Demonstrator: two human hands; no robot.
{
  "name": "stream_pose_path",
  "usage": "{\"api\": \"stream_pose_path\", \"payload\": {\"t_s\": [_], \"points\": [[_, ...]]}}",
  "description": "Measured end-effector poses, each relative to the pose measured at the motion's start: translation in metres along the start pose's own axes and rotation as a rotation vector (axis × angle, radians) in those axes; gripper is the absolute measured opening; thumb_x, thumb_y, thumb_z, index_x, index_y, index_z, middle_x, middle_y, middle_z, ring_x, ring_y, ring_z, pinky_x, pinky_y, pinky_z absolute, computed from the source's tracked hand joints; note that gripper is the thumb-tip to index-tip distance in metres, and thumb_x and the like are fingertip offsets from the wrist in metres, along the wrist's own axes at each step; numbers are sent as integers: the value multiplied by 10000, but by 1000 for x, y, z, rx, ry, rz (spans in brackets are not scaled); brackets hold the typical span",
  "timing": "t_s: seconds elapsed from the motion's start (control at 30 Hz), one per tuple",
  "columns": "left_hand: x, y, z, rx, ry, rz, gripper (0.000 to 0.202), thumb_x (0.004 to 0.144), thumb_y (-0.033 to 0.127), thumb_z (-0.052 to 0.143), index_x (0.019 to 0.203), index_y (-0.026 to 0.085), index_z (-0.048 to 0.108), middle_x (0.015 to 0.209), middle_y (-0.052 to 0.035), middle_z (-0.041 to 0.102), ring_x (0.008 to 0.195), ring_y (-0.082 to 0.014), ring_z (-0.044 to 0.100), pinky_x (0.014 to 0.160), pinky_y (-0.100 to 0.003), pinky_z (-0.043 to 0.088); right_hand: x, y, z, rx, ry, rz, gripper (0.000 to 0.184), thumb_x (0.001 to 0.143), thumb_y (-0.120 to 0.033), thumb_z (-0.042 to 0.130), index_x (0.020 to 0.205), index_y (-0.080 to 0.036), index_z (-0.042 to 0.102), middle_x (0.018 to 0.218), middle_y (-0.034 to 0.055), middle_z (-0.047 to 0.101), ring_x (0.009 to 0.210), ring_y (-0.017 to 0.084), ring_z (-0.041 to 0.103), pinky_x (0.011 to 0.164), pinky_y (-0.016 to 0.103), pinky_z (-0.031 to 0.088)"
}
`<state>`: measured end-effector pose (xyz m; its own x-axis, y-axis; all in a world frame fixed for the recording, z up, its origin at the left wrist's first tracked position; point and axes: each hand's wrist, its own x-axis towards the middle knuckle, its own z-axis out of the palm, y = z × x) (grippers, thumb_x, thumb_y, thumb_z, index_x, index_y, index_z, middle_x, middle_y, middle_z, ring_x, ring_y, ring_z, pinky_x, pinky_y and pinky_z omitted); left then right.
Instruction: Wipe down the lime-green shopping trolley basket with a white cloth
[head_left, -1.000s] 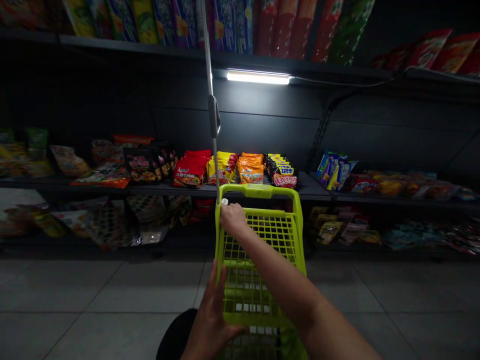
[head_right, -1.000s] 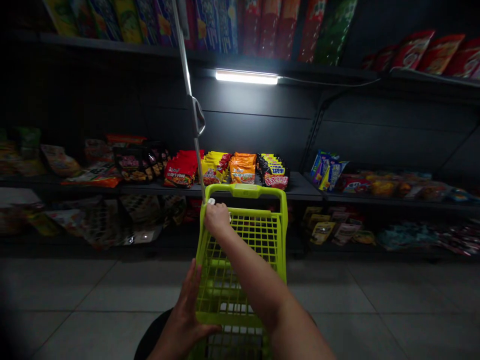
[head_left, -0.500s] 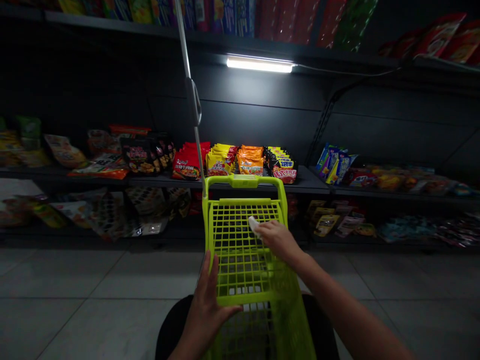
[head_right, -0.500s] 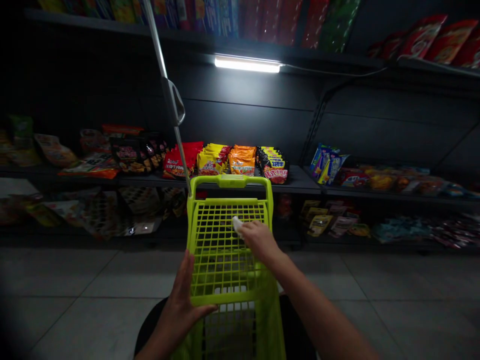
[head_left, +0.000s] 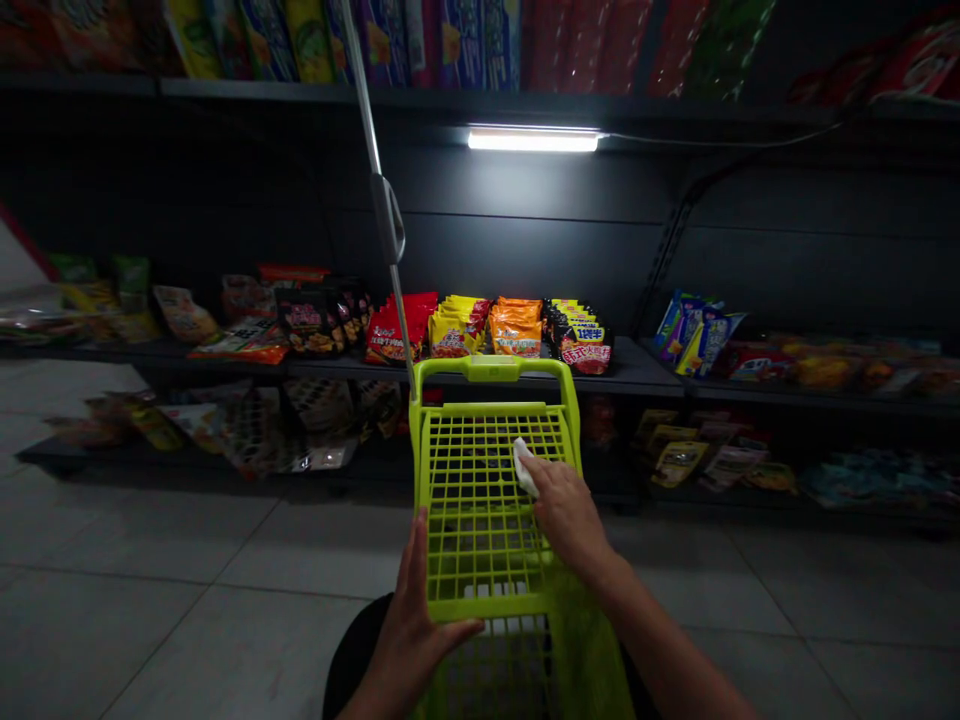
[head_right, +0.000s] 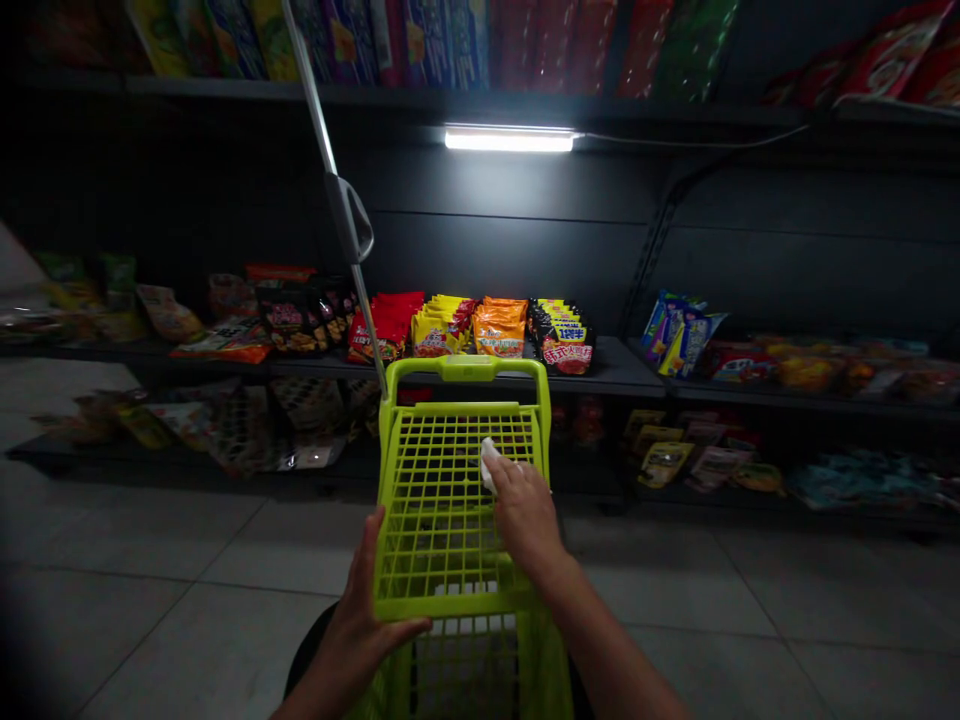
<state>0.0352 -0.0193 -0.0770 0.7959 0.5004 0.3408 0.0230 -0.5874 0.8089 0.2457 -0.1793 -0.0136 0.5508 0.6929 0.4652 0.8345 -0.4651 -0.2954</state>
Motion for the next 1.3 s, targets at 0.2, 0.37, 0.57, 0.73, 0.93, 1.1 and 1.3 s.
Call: {"api": "stream_pose_path", "payload": {"t_s": [0.2, 0.37, 0.57, 0.73, 0.93, 1.1, 1.3], "points": [[0, -6, 1, 39, -5, 39, 1323, 691, 359, 860, 1609, 362, -93, 1719, -129, 50, 1565, -393, 127, 1200, -607, 317, 20, -68, 20, 287, -275, -423, 504, 793, -128, 669, 1283, -217, 591, 1379, 78, 593, 1185, 216, 581, 997, 331, 483], [5, -2, -2, 35, -34, 54, 1293, 717, 256, 838, 1600, 400, -95, 1722, -107, 14, 1574, -372, 93, 1205, -613, 303, 99, -26, 30, 33, -199, -303, 198, 853, -129, 684, 1035, -192, 726, 1174, 88, 686, 1142, 230, 570, 1015, 372, 442], [14, -5, -4, 43, -27, 65, 1330, 695, 295, 866, 1594, 412, -106, 1723, -97, -3, 1572, -386, 84, 1202, -632, 299, 134, -32, 38, -210, -146, -74, 342, 963, -451, 569, 1140, -194, 712, 1238, 130, 671, 1153, 297, 535, 984, 444, 421], [12, -7, -2, 31, -1, 52, 1286, 722, 333, 851, 1602, 395, -84, 1720, -104, 28, 1572, -381, 88, 1204, -620, 298, 96, -66, 36, -227, -239, -238, 304, 932, -252, 568, 1209, -157, 650, 1193, 155, 671, 1058, 291, 568, 904, 435, 446], [10, -12, 3, 89, 9, 57, 1345, 696, 457, 868, 1598, 362, -126, 1696, -157, 81, 1561, -404, 130, 1194, -643, 294, 17, -84, 6, -87, -392, -398, 176, 903, -187, 588, 1060, -164, 664, 1091, 109, 687, 925, 240, 604, 805, 375, 477], [12, -10, 4, 82, 22, 0, 1399, 646, 478, 889, 1600, 324, -123, 1666, -179, 153, 1536, -404, 220, 1191, -622, 312, 29, -81, -16, 261, -533, -471, 213, 887, -179, 642, 1078, -252, 697, 1037, 10, 710, 926, 165, 647, 817, 270, 483], [12, 0, 0, 55, -13, -58, 1375, 675, 320, 874, 1588, 374, -153, 1682, -144, 126, 1552, -385, 179, 1196, -633, 288, 125, -65, 42, 85, -158, -237, 446, 965, -367, 609, 1362, -164, 592, 1471, 164, 534, 1359, 272, 478, 1144, 425, 356]]}}
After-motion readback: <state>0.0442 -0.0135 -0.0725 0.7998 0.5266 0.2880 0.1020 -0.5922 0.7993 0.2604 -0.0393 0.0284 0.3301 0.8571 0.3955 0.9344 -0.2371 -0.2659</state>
